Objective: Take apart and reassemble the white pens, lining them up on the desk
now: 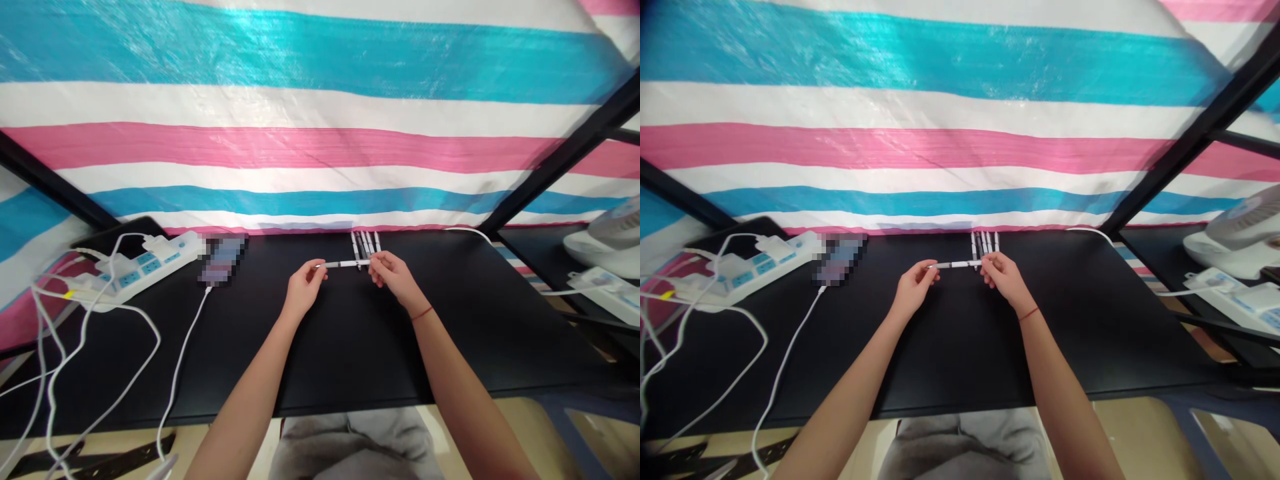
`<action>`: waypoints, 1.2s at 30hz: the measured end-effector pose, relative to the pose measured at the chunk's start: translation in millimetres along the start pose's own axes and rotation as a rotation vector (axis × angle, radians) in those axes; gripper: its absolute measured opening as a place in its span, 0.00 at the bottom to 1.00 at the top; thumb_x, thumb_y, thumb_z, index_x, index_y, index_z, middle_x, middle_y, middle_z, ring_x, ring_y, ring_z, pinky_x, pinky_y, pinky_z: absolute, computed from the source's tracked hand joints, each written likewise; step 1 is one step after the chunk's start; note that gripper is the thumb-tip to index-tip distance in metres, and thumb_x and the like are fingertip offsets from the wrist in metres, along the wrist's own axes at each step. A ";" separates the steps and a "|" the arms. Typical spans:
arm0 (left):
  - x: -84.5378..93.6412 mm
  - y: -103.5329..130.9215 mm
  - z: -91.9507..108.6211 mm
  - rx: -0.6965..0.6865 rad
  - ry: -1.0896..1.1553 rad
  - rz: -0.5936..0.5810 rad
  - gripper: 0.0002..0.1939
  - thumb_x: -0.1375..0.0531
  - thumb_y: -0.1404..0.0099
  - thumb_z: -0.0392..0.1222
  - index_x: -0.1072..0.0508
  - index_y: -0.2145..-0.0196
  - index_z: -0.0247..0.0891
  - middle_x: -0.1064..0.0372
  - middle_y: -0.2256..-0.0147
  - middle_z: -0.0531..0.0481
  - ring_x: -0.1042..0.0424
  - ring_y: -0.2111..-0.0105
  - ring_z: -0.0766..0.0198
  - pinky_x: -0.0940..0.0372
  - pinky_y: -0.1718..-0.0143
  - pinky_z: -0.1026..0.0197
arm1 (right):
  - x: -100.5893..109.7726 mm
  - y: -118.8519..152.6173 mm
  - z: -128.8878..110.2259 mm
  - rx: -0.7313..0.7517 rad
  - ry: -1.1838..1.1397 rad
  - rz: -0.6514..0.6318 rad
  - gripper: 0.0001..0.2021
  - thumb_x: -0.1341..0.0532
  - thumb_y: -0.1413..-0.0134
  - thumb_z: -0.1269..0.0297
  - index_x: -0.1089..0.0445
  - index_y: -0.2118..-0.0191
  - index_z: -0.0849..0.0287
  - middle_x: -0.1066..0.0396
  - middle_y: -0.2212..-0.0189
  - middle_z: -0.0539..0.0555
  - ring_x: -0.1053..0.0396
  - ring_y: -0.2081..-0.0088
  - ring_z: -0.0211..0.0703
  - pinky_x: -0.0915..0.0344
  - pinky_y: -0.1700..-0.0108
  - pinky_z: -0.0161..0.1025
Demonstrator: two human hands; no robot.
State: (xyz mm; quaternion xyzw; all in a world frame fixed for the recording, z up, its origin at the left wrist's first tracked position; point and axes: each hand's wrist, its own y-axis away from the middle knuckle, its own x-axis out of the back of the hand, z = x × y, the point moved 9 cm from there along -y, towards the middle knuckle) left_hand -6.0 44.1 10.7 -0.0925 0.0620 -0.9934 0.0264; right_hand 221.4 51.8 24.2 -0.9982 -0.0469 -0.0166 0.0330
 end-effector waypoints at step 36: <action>-1.0 -0.6 -3.0 0.061 0.100 0.010 0.21 0.38 0.42 0.54 0.26 0.58 0.36 0.27 0.71 0.48 0.26 0.68 0.61 0.32 0.66 0.61 | 7.1 -1.2 -3.5 0.037 -0.081 0.068 0.15 0.34 0.51 0.55 0.31 0.61 0.58 0.32 0.76 0.49 0.34 0.74 0.36 0.39 0.77 0.32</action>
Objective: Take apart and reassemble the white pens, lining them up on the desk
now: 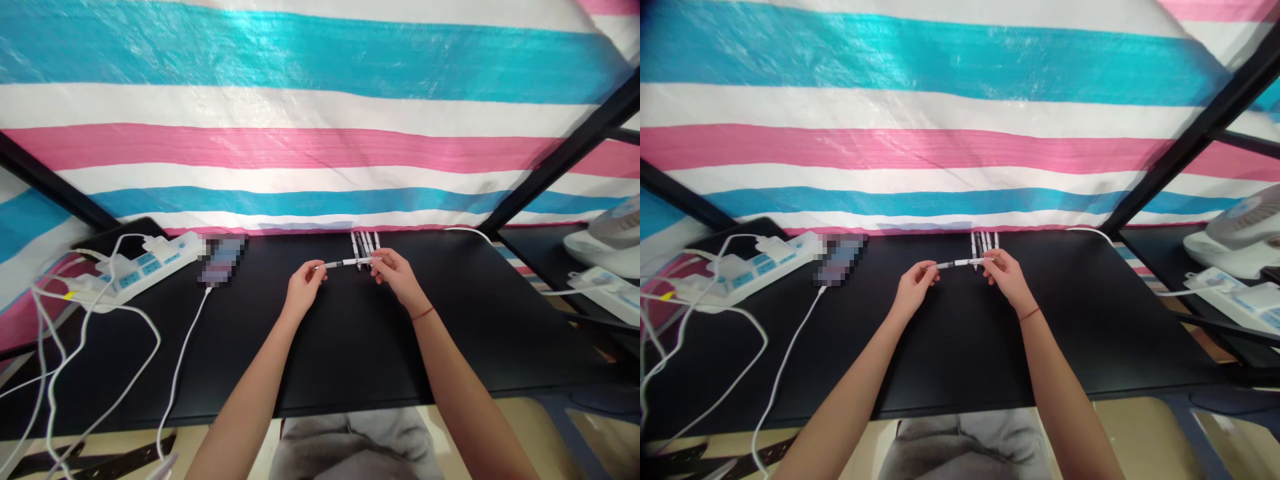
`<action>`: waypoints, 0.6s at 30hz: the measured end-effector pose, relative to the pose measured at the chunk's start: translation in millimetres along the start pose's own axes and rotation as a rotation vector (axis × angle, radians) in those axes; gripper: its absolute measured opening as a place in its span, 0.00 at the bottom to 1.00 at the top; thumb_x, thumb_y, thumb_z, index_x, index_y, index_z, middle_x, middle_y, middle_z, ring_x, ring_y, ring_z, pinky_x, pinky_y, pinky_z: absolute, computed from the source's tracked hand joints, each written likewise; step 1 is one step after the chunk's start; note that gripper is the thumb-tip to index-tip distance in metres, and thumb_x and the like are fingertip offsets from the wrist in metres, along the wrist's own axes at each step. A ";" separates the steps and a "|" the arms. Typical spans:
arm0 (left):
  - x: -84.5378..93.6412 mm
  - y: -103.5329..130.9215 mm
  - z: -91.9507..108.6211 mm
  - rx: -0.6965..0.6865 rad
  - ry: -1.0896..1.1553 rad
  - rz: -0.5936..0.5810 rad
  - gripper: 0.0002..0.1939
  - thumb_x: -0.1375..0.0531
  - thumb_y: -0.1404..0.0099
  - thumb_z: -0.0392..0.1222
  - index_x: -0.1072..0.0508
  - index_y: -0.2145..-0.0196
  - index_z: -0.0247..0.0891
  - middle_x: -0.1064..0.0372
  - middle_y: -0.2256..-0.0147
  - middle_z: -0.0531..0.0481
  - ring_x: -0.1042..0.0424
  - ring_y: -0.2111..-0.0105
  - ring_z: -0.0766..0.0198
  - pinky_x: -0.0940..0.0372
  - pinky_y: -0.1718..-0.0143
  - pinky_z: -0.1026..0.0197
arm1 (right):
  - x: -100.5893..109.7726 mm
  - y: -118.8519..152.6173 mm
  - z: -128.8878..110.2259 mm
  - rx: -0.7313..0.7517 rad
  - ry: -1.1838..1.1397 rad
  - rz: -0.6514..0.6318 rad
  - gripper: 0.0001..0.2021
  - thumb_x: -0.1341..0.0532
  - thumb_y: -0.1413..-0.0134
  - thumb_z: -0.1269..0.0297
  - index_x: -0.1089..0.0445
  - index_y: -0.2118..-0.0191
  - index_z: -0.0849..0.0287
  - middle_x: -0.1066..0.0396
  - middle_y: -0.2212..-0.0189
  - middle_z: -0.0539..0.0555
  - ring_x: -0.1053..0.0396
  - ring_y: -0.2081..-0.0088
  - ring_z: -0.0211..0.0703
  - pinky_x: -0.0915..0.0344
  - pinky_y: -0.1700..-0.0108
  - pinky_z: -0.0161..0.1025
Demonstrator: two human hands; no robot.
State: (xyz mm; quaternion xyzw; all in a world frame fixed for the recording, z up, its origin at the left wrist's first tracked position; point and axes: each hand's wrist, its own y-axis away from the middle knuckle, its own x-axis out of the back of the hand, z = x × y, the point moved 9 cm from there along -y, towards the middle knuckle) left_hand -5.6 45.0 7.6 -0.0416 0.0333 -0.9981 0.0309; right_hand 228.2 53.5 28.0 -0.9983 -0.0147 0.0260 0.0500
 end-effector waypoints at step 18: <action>17.1 -5.0 -0.7 0.023 0.146 0.112 0.22 0.38 0.44 0.55 0.27 0.60 0.34 0.28 0.68 0.47 0.27 0.71 0.65 0.35 0.71 0.64 | 50.2 -3.6 -0.2 0.003 -0.270 0.322 0.17 0.28 0.62 0.60 0.27 0.63 0.55 0.27 0.71 0.49 0.26 0.69 0.37 0.29 0.69 0.32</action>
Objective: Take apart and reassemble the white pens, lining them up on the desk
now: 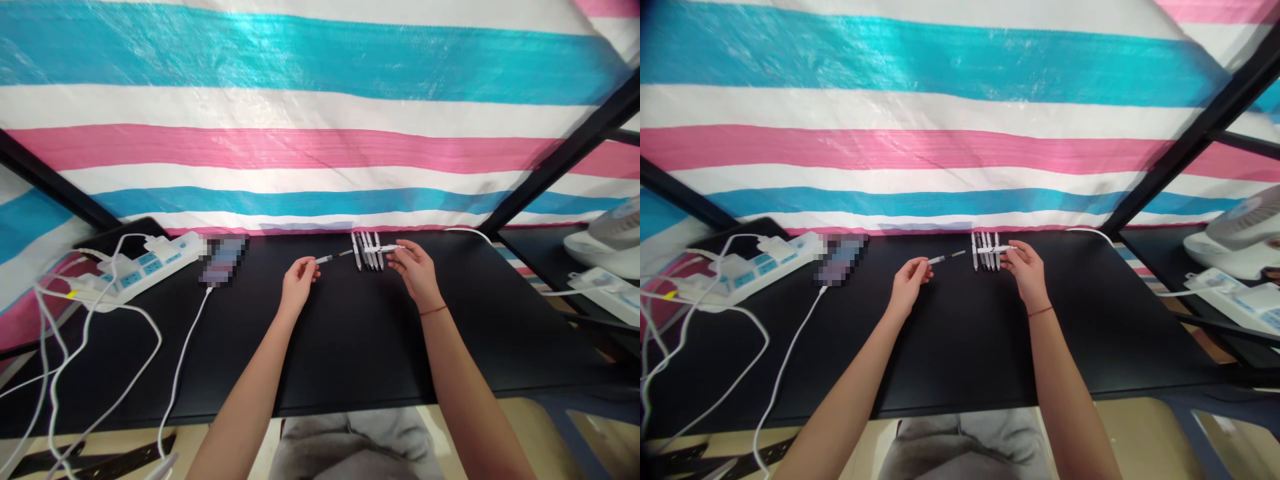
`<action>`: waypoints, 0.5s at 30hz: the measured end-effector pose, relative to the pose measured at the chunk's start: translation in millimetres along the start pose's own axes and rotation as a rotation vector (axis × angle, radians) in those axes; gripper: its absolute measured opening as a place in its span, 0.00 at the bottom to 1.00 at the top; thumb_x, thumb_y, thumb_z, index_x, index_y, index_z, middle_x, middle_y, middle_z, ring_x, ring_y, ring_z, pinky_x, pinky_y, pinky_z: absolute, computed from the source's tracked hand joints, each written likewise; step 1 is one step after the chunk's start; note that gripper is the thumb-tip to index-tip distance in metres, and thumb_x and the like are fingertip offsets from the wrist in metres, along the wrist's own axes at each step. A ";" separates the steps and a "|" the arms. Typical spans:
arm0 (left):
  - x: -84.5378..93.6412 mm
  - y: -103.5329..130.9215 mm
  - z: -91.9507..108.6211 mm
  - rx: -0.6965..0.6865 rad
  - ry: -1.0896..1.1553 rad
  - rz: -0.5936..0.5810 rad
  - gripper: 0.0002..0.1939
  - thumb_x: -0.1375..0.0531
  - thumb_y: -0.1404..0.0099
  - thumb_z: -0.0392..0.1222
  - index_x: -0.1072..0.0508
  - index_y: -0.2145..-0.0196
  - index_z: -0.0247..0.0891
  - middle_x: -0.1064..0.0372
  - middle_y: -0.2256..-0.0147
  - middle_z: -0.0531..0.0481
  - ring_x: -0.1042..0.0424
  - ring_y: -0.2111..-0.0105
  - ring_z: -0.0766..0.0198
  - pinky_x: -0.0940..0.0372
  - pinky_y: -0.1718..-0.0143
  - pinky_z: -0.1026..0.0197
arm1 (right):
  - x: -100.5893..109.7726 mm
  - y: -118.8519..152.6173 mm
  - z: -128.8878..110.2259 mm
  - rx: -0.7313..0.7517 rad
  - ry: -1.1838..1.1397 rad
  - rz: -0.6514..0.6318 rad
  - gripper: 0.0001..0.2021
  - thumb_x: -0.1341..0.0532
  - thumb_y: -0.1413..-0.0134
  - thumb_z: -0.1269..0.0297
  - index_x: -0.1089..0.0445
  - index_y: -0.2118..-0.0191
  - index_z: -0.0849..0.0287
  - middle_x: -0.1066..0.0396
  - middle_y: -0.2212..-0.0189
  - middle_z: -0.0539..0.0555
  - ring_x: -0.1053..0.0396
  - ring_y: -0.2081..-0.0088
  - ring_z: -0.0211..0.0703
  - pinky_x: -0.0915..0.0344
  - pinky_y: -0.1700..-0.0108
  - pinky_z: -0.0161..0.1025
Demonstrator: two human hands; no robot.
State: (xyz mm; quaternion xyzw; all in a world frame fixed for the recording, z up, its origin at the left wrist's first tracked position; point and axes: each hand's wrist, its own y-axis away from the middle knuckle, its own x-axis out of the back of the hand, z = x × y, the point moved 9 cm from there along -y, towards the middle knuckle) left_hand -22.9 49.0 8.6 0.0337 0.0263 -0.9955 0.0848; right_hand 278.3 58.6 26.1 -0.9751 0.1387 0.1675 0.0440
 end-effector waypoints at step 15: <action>-3.4 0.3 -3.6 0.009 -0.021 -0.026 0.22 0.37 0.45 0.56 0.27 0.61 0.36 0.28 0.68 0.48 0.29 0.73 0.67 0.36 0.71 0.65 | -1.2 0.6 2.4 -0.019 -0.017 -0.001 0.18 0.27 0.63 0.59 0.30 0.65 0.56 0.23 0.69 0.51 0.25 0.69 0.39 0.27 0.68 0.33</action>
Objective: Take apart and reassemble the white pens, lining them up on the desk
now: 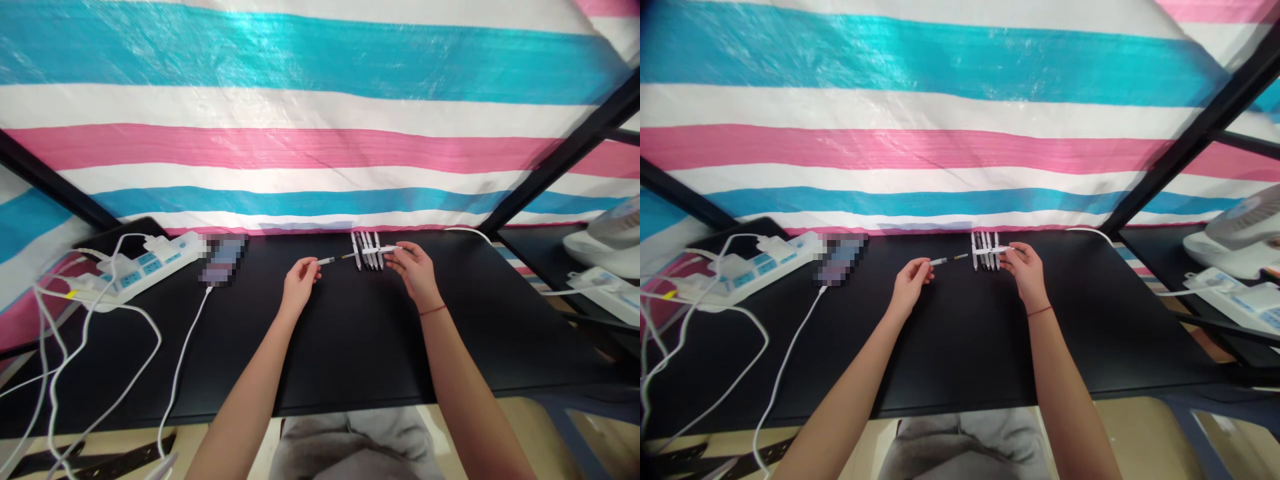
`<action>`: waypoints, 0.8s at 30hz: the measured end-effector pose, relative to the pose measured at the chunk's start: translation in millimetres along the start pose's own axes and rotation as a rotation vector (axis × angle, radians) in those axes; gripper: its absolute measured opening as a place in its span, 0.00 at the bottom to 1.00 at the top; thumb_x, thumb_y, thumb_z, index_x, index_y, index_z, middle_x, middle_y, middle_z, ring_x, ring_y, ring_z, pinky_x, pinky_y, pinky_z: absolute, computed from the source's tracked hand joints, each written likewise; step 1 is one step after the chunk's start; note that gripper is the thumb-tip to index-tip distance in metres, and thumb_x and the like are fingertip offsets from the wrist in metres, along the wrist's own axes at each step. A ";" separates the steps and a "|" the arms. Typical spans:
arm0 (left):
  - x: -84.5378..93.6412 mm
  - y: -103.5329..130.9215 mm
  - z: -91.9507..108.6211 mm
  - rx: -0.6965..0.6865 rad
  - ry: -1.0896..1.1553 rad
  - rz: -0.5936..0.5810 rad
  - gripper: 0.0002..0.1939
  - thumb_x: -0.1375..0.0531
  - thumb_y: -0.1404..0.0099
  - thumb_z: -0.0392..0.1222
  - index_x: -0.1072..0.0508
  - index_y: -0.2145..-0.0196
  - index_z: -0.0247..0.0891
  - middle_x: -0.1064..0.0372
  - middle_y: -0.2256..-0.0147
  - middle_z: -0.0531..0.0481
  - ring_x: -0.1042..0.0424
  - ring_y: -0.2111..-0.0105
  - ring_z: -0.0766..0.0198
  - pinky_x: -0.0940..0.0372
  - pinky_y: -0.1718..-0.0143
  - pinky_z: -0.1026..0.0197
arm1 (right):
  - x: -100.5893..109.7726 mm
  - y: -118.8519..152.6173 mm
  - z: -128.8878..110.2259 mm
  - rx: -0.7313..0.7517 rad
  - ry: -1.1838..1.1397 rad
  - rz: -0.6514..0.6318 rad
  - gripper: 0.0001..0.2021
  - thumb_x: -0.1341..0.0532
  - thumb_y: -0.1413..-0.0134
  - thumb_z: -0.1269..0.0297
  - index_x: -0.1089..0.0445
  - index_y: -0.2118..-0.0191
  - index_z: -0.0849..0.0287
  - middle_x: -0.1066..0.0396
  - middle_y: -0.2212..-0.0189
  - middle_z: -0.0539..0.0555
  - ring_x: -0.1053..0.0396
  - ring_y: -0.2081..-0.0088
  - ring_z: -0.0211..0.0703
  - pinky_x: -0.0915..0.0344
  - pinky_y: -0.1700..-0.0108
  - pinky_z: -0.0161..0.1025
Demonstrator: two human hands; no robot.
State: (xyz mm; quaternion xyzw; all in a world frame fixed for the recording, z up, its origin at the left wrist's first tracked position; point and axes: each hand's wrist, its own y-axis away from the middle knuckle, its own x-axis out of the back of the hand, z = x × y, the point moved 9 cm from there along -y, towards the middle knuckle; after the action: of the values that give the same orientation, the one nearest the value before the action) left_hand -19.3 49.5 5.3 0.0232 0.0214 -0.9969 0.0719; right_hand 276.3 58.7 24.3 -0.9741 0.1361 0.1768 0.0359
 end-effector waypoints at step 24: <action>-3.5 0.6 2.2 -0.019 0.012 -0.036 0.23 0.37 0.45 0.57 0.27 0.61 0.35 0.28 0.69 0.48 0.29 0.73 0.66 0.35 0.72 0.64 | -14.1 6.3 0.1 0.016 0.079 -0.095 0.17 0.30 0.57 0.57 0.32 0.62 0.56 0.25 0.68 0.51 0.24 0.66 0.41 0.28 0.66 0.35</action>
State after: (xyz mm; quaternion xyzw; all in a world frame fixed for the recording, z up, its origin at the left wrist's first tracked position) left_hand -15.8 49.3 7.6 0.0281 0.0317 -0.9976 0.0540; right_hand 261.8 56.2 29.1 -0.9854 0.0926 0.1354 0.0464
